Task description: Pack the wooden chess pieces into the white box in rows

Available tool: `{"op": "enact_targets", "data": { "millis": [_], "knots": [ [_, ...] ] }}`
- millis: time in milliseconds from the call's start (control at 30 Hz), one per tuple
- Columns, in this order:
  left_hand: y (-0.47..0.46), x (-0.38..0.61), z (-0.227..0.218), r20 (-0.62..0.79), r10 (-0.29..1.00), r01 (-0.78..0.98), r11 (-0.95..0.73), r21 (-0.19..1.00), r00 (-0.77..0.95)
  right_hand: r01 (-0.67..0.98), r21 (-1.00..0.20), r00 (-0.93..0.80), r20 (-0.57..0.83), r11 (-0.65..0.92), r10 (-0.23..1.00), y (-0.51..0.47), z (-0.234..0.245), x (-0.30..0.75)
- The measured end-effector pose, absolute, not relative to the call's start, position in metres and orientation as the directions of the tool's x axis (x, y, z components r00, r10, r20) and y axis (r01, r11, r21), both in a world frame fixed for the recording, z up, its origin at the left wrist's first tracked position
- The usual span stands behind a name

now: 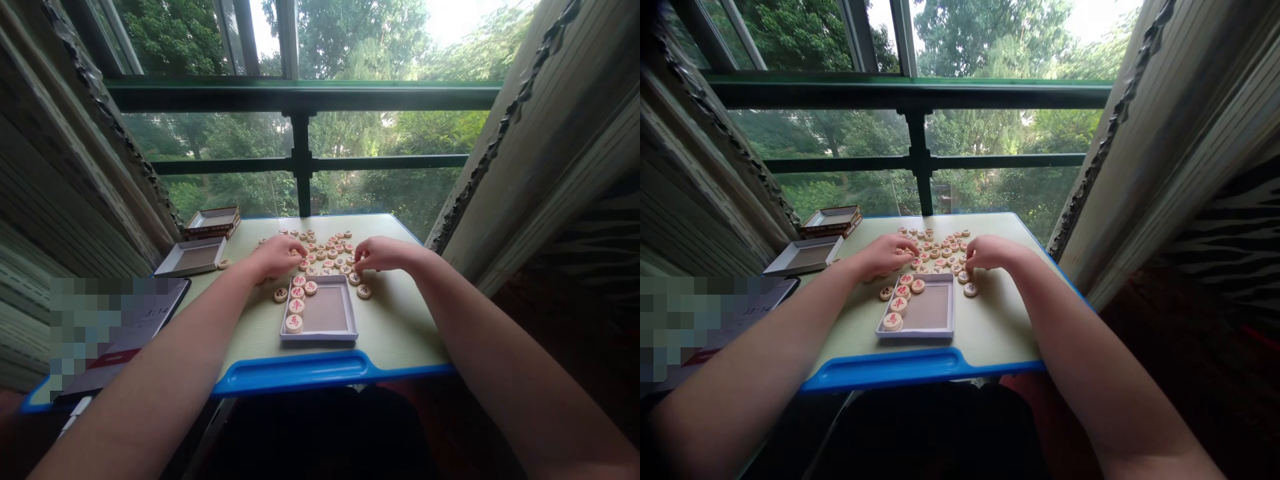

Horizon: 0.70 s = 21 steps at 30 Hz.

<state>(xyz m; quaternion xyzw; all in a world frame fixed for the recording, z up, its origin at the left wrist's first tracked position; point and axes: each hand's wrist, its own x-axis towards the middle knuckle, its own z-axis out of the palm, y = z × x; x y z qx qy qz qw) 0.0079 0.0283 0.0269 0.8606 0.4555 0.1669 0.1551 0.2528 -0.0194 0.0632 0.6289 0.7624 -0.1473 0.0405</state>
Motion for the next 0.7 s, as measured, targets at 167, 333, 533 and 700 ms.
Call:
{"op": "enact_targets", "data": {
  "millis": [167, 333, 533, 700],
  "knots": [
    [0.025, 0.012, 0.030, 0.060, 0.815, 0.697, -0.528, 0.485, 0.576, 0.969, -0.022, -0.247, -0.119, 0.246, 0.962, -0.017, 0.051, 0.238],
    [0.025, 0.011, 0.026, 0.066, 0.842, 0.693, -0.483, 0.535, 0.536, 0.963, -0.067, -0.264, -0.030, 0.262, 0.964, -0.017, 0.048, 0.235],
    [0.032, 0.007, 0.024, 0.151, 0.875, 0.774, -0.479, 0.415, 0.461, 0.914, -0.199, -0.380, -0.115, 0.353, 0.918, -0.017, 0.052, 0.240],
    [0.031, -0.001, 0.032, 0.178, 0.905, 0.855, -0.424, 0.298, 0.387, 0.922, -0.178, -0.364, -0.098, 0.343, 0.926, -0.017, 0.052, 0.239]
  ]
}}
